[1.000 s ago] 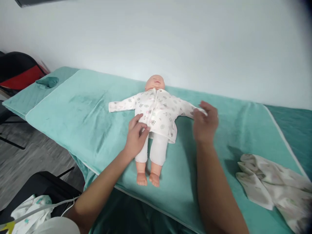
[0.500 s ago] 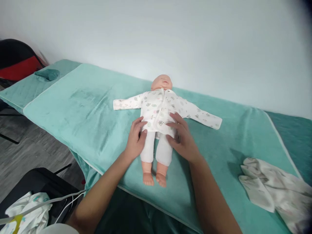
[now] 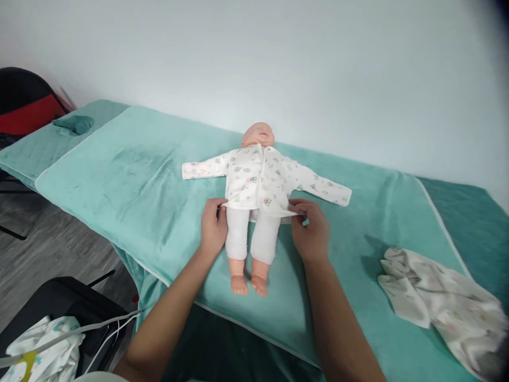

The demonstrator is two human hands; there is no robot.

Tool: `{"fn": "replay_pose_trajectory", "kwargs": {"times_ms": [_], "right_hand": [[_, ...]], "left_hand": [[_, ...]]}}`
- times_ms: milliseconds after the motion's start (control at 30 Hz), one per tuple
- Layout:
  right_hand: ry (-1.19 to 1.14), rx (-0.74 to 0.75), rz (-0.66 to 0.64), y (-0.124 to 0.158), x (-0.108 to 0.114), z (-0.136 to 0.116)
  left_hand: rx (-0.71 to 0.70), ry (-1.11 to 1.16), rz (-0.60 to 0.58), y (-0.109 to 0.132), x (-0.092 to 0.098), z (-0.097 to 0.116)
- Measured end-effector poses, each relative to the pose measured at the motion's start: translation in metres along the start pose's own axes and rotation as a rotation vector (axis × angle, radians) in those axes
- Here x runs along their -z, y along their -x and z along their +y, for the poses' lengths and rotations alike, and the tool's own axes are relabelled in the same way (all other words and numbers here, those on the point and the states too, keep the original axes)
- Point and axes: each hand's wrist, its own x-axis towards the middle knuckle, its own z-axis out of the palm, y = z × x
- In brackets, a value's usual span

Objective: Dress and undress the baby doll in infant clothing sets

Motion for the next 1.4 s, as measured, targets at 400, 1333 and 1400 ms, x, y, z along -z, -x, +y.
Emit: {"fn": "replay_pose_trajectory", "kwargs": {"times_ms": [400, 1333, 1400], "right_hand": [[-0.006, 0.143, -0.157, 0.009, 0.002, -0.005], [-0.294, -0.262, -0.029, 0.008, 0.004, -0.016], [-0.321, -0.322, -0.011, 0.008, 0.002, -0.014]], "left_hand": [[0.158, 0.096, 0.176, 0.002, 0.004, 0.003], [-0.113, -0.681, -0.015, -0.086, 0.032, -0.042], [-0.061, -0.782, -0.043, -0.106, 0.039, -0.055]]}}
